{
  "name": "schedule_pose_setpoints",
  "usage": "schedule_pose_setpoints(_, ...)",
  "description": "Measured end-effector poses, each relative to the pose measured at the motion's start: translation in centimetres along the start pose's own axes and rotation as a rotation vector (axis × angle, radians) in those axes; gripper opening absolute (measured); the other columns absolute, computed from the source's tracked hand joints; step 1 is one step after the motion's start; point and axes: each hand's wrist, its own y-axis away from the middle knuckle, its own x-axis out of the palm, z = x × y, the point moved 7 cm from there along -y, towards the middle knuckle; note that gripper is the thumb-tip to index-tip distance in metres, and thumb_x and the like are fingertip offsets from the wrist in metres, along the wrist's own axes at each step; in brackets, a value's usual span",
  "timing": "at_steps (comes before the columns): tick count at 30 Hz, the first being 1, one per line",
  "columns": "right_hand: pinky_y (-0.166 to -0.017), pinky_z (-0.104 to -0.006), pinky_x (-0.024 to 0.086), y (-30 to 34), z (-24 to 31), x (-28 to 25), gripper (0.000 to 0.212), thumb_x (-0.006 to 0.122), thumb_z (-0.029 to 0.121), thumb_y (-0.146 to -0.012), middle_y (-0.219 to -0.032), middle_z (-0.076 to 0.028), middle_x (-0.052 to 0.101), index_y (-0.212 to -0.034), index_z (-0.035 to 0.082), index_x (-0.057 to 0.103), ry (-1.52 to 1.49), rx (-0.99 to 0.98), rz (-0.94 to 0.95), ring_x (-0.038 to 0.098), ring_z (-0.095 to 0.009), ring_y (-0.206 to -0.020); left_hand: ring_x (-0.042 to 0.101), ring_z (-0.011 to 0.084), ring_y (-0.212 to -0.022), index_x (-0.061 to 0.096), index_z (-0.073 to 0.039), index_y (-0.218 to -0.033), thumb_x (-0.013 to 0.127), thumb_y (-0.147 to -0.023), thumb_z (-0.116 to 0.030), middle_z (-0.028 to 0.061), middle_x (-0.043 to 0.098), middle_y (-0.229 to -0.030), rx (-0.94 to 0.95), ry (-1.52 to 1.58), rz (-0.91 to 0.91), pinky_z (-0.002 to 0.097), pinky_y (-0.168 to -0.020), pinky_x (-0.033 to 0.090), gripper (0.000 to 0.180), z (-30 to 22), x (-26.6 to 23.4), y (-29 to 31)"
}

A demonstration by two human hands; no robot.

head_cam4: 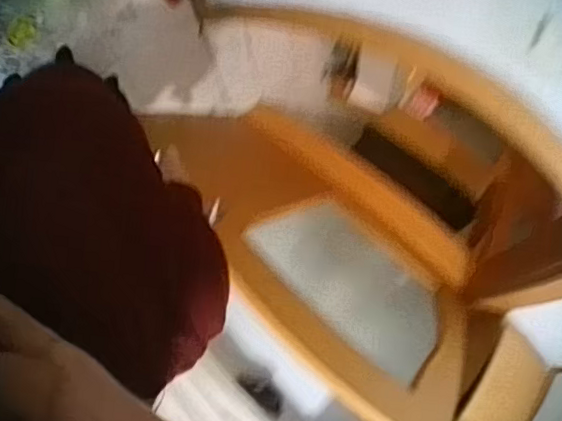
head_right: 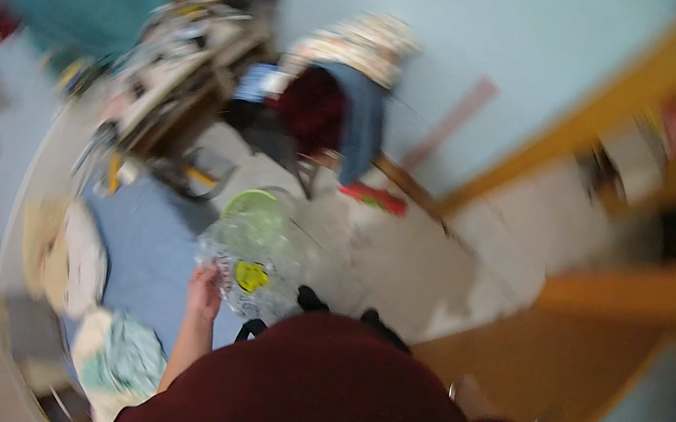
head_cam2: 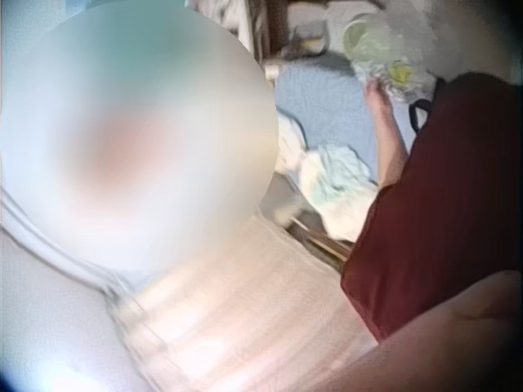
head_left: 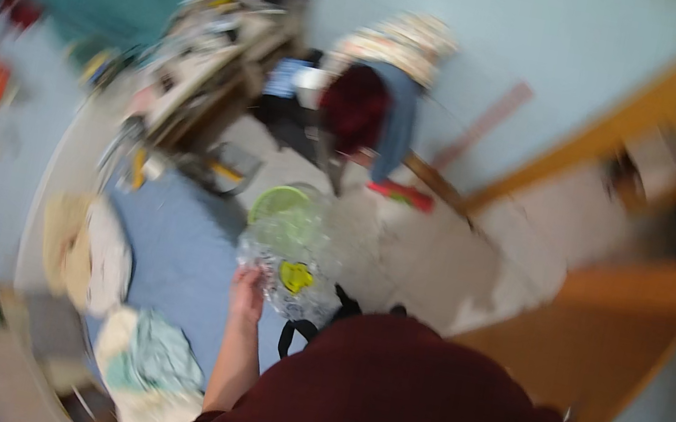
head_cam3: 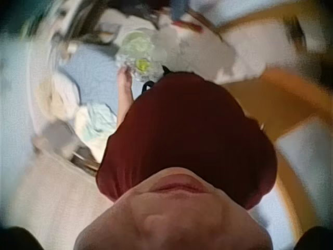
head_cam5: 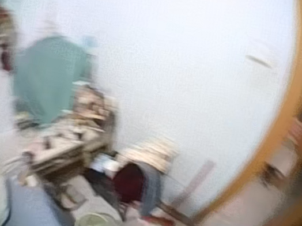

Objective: The person sweeps the tiled floor with a broom and dustpan, collecting debris into a green basket. They sit on the floor to reach under the bed, pick up slippers, and later line the basket with a plastic bag.

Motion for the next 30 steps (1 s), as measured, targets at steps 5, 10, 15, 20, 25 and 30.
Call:
schedule_pose_setpoints(5, -0.092, -0.0405, 0.042, 7.9, 3.1, 4.8, 0.028, 0.062, 0.018, -0.079, -0.113, -0.005, 0.064, -0.106, 0.015, 0.068, -0.229, 0.286, -0.242, 0.058, -0.021, -0.109, 0.06, 0.0225, -0.097, 0.054, -0.003, -0.115, 0.052, -0.085, 0.002, 0.0104, 0.061, -0.111, -0.052, -0.177, 0.112, 0.0368, -0.087, 0.05, 0.03, -2.7, 0.1, -0.2)
schedule_pose_setpoints(10, -0.101, -0.0384, 0.032, 12.0, 8.4, 9.9, 0.027, 0.047, 0.014, -0.084, -0.115, -0.011, 0.062, -0.102, 0.01, 0.067, -0.47, 0.26, -0.55, 0.055, -0.023, -0.112, 0.061, 0.0222, -0.097, 0.054, -0.004, -0.113, 0.052, -0.085, 0.003, 0.0106, 0.062, -0.11, -0.123, -0.345, 0.368, 0.0362, -0.087, 0.05, 0.029, -4.4, 3.3, -2.0)
schedule_pose_setpoints(15, -0.107, -0.0386, 0.024, 19.9, 11.3, 13.9, 0.03, 0.042, 0.016, -0.087, -0.113, -0.008, 0.063, -0.103, 0.011, 0.068, -0.512, 0.294, -0.725, 0.051, -0.022, -0.114, 0.061, 0.0202, -0.097, 0.053, -0.003, -0.114, 0.05, -0.086, 0.001, 0.0096, 0.062, -0.108, -0.192, -0.47, 0.503, 0.0331, -0.085, 0.05, 0.028, -5.9, 6.4, -1.0)
schedule_pose_setpoints(20, -0.102, -0.0401, 0.031, 24.5, 11.0, 16.3, 0.029, 0.044, 0.02, -0.086, -0.112, -0.009, 0.061, -0.105, 0.011, 0.065, -0.601, 0.475, -0.761, 0.051, -0.024, -0.113, 0.06, 0.0204, -0.099, 0.052, -0.004, -0.117, 0.051, -0.086, 0.001, 0.0088, 0.062, -0.109, -0.28, -0.571, 0.668, 0.0342, -0.088, 0.048, 0.031, -6.3, 9.8, -0.2)
schedule_pose_setpoints(25, -0.091, -0.0386, 0.042, 25.0, 10.1, 21.2, 0.037, 0.053, 0.027, -0.084, -0.107, -0.013, 0.063, -0.114, 0.005, 0.057, -1.228, 0.595, -0.777, 0.058, -0.027, -0.103, 0.058, 0.0227, -0.103, 0.05, -0.003, -0.121, 0.05, -0.086, 0.0, 0.0107, 0.059, -0.116, -0.296, -0.63, 0.788, 0.0369, -0.091, 0.046, 0.035, -5.1, 13.1, -0.4)
schedule_pose_setpoints(30, -0.079, -0.0337, 0.048, 23.6, 7.1, 33.0, 0.05, 0.066, 0.035, -0.081, -0.096, -0.017, 0.065, -0.116, -0.001, 0.056, -2.064, 0.811, -1.397, 0.063, -0.028, -0.088, 0.057, 0.0244, -0.104, 0.05, -0.002, -0.122, 0.05, -0.087, 0.0, 0.0113, 0.059, -0.117, -0.341, -0.647, 0.909, 0.0389, -0.091, 0.047, 0.035, -4.3, 14.8, -0.1)
